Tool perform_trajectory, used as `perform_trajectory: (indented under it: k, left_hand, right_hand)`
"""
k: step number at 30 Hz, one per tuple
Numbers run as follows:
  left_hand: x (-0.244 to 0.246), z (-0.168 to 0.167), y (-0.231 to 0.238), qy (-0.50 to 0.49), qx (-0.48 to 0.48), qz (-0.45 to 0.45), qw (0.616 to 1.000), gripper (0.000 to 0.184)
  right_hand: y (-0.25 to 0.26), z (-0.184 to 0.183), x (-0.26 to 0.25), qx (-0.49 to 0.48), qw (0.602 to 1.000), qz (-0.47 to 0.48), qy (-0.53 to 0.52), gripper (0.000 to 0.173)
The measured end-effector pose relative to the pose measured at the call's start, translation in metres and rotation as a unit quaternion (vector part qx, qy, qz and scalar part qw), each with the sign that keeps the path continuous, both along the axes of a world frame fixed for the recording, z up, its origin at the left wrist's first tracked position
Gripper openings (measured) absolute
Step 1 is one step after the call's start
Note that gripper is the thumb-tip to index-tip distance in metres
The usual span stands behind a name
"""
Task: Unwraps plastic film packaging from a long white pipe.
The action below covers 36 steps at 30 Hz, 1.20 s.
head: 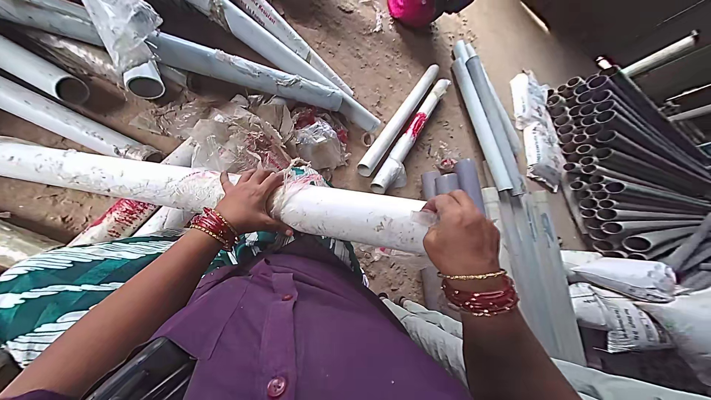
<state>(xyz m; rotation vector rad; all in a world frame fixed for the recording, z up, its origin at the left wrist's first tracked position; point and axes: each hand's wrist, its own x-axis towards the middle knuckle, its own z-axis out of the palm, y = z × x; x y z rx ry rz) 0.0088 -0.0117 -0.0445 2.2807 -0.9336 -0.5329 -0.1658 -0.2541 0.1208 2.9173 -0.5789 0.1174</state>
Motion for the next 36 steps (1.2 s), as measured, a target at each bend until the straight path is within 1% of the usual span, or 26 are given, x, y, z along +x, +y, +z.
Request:
perform_trajectory:
  k: [2, 5, 7, 10, 13, 15, 17, 19, 21, 24, 26, 27, 29, 30, 31, 32, 33, 34, 35, 36]
  left_hand:
    - [-0.001, 0.001, 0.0, 0.004, 0.005, -0.001, 1.0, 0.113]
    - [-0.002, 0.0, 0.001, -0.002, -0.002, 0.0, 1.0, 0.113]
    - [-0.001, 0.001, 0.001, 0.002, -0.006, -0.001, 1.0, 0.112]
    - [0.001, 0.001, 0.0, 0.006, -0.004, -0.003, 1.0, 0.112]
    - [0.001, 0.001, -0.001, 0.005, -0.002, -0.006, 1.0, 0.112]
    - [0.001, 0.001, 0.0, 0.005, 0.001, -0.006, 1.0, 0.112]
    - [0.0, 0.001, -0.001, 0.003, -0.004, -0.004, 1.0, 0.111]
    - [0.001, 0.004, 0.0, 0.012, 0.0, -0.006, 1.0, 0.111]
    - [0.002, 0.01, -0.001, 0.027, 0.015, -0.012, 0.999, 0.112]
    - [0.005, 0.013, -0.002, 0.038, 0.035, -0.021, 0.998, 0.112]
    - [0.007, 0.012, -0.002, 0.038, 0.034, -0.022, 0.998, 0.111]
    - [0.009, 0.013, -0.002, 0.041, 0.034, -0.022, 0.998, 0.111]
    - [0.013, 0.016, -0.003, 0.051, 0.043, -0.029, 0.997, 0.112]
    - [0.015, 0.017, -0.005, 0.056, 0.045, -0.033, 0.997, 0.111]
    - [0.017, 0.017, -0.006, 0.06, 0.043, -0.035, 0.997, 0.111]
    - [0.019, 0.016, -0.006, 0.065, 0.036, -0.034, 0.997, 0.111]
    - [0.019, 0.016, -0.005, 0.074, 0.021, -0.03, 0.997, 0.11]
    - [0.019, 0.015, -0.002, 0.087, -0.004, -0.022, 0.996, 0.106]
    - [0.017, 0.015, 0.001, 0.104, -0.038, -0.01, 0.994, 0.098]
    - [0.014, 0.015, 0.002, 0.119, -0.072, 0.004, 0.99, 0.088]
  right_hand:
    - [-0.005, 0.004, -0.006, 0.032, 0.999, 0.024, 0.0, 0.016]
    - [-0.018, 0.016, -0.015, 0.118, 0.99, 0.076, -0.016, 0.009]
    - [-0.025, 0.02, -0.019, 0.149, 0.986, 0.063, -0.043, 0.01]
    - [-0.022, 0.013, -0.016, 0.119, 0.99, 0.049, -0.062, 0.021]
    - [-0.015, -0.002, -0.011, 0.067, 0.992, 0.072, -0.081, 0.016]
    - [-0.011, -0.01, -0.008, 0.022, 0.992, 0.073, -0.096, 0.02]
    - [-0.009, -0.014, -0.008, -0.008, 0.993, 0.07, -0.096, 0.015]
    - [-0.008, -0.016, -0.01, -0.011, 0.992, 0.083, -0.094, 0.009]
    - [-0.009, -0.014, -0.016, 0.008, 0.989, 0.118, -0.089, 0.008]
    - [-0.013, -0.01, -0.031, 0.036, 0.978, 0.199, -0.054, 0.009]
    - [-0.016, -0.011, -0.046, 0.035, 0.968, 0.249, -0.005, 0.011]
    - [-0.016, -0.012, -0.054, 0.031, 0.966, 0.254, 0.038, 0.01]
    - [-0.017, -0.011, -0.07, 0.041, 0.965, 0.216, 0.143, 0.006]
    - [-0.018, -0.006, -0.076, 0.059, 0.967, 0.177, 0.174, 0.009]
    - [-0.019, -0.001, -0.08, 0.074, 0.973, 0.138, 0.17, 0.011]
    - [-0.021, 0.003, -0.083, 0.07, 0.984, 0.119, 0.112, 0.016]
    - [-0.022, 0.004, -0.083, 0.048, 0.992, 0.113, 0.015, 0.031]
    - [-0.023, 0.006, -0.08, 0.027, 0.99, 0.107, -0.087, 0.042]
    - [-0.023, 0.008, -0.075, 0.004, 0.982, 0.098, -0.161, 0.048]
    - [-0.025, 0.007, -0.069, -0.021, 0.974, 0.087, -0.207, 0.05]
